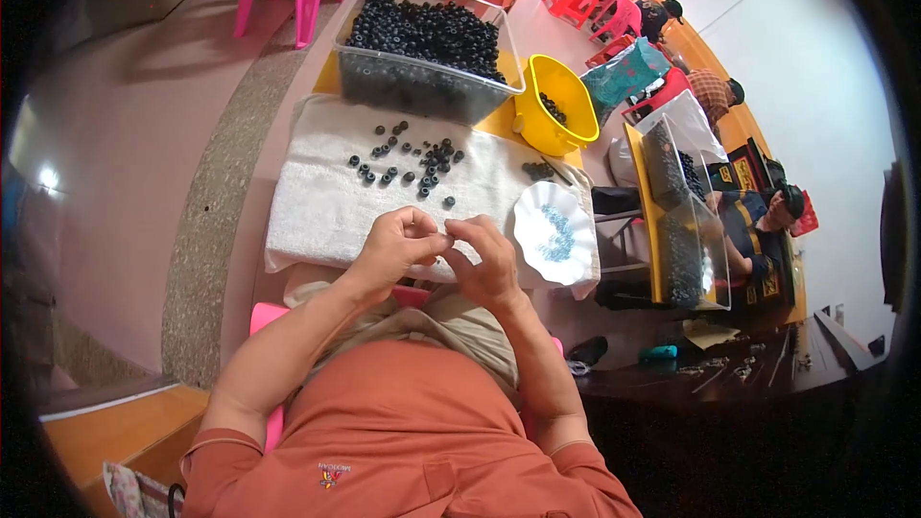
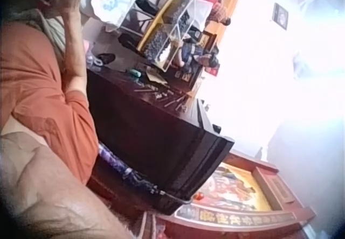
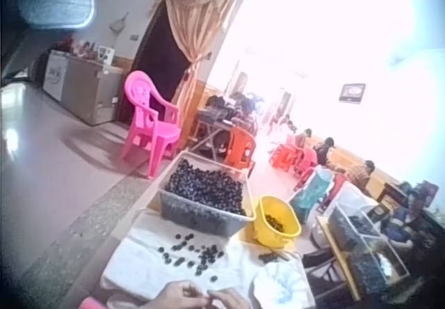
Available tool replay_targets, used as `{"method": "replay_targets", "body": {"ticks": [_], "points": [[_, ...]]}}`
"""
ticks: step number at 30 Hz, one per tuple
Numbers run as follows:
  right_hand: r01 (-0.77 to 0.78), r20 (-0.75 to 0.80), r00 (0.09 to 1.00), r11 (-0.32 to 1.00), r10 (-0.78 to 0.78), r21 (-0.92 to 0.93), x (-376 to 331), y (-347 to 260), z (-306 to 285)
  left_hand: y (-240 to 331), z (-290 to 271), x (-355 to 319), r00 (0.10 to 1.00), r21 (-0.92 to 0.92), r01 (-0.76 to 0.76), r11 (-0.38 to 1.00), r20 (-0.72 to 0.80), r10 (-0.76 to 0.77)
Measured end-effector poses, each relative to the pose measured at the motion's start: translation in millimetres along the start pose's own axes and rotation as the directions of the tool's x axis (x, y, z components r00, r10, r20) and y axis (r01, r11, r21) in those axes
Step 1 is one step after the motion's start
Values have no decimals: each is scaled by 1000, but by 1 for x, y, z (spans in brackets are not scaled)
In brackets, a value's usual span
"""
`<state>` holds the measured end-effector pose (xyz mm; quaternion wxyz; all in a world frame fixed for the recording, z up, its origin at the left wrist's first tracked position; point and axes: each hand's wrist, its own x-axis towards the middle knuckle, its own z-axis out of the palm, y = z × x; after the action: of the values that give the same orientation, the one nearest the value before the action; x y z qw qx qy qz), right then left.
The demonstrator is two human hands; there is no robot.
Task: Sorting small black parts or beads by hand on a white towel into different containers.
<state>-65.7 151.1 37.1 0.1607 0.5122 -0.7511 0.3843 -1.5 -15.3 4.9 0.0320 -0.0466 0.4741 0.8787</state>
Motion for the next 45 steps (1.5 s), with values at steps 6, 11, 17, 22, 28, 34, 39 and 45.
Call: {"method": "replay_targets", "body": {"ticks": [6,11,17,22,28,34,39,45], "points": [[-93,-78,993,992,87,-83,7,10,-19,4,5,0,997,15,-32,999,-73,33],[-105,-261,964,977,54,-185,23,28,-46,3,2,2,992,-2,-41,999,-123,40],[-72,-453,874,875,-175,-478,66,85,-99,-1,-1,3,983,-22,-62,998,-174,57],[-186,-425,897,768,-121,-613,111,159,-134,-6,-2,4,981,13,-77,997,-180,78],[-256,-281,949,870,143,-420,94,194,-123,0,-5,6,970,-14,-99,995,-223,94],[-289,97,949,952,299,-101,53,146,-40,1,-7,8,951,-39,-137,990,-286,121],[-335,325,860,916,393,-221,53,100,-8,-3,-12,10,941,-50,-151,987,-312,128],[-354,451,786,906,423,-232,48,79,-5,-2,-11,9,935,-67,-172,983,-326,142]]}}
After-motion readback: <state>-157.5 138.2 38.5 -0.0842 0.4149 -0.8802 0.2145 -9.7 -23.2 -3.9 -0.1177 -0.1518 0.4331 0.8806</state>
